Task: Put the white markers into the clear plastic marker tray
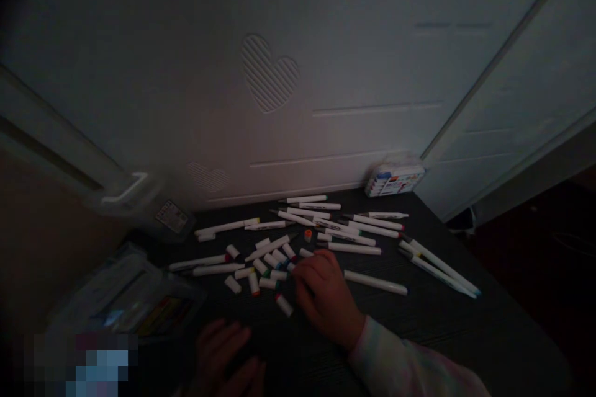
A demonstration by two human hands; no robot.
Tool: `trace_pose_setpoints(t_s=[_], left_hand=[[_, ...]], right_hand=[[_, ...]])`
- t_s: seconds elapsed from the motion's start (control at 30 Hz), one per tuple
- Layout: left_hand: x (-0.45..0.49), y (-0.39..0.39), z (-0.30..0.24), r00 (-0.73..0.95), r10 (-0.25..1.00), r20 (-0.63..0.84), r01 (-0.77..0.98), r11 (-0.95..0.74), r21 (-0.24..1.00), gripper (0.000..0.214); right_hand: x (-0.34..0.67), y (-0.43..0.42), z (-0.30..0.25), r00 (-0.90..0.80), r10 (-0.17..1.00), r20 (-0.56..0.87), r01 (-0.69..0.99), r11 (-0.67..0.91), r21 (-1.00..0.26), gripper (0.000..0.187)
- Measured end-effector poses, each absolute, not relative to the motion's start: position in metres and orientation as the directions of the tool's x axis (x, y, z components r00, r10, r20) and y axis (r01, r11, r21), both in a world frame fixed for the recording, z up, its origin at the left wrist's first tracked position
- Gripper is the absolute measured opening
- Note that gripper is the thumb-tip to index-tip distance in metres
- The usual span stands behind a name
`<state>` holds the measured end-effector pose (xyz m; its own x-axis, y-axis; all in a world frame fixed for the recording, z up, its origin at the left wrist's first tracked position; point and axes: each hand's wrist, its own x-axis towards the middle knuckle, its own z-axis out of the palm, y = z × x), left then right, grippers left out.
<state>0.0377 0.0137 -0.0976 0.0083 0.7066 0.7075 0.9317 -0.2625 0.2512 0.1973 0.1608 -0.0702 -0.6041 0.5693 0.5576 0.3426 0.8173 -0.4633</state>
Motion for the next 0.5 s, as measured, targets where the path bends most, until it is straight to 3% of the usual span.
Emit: trace_pose_setpoints(t_s=[0.1, 0.27, 0.5], left_hand=[[0.07, 0.045, -0.088, 0.11, 0.632, 0.767, 0.883, -0.417, 0.217, 0.016], [0.085, 0.051, -0.082, 0.338, 0.719, 0.608, 0.815, -0.546, 0.193, 0.014], [0.07, 0.053, -0.077, 0.22, 0.821, 0.526, 0.851, -0.425, 0.307, 0.019]], right_hand=[[0.2, 0.165, -0.069, -0.579, 0.575, 0.578, 0.369, 0.817, -0.443, 0.017], [0.208, 0.171, -0.064, -0.54, 0.597, 0.593, 0.415, 0.802, -0.43, 0.016], [0.204, 0.171, -0.068, -0.575, 0.629, 0.523, 0.442, 0.777, -0.449, 0.016]])
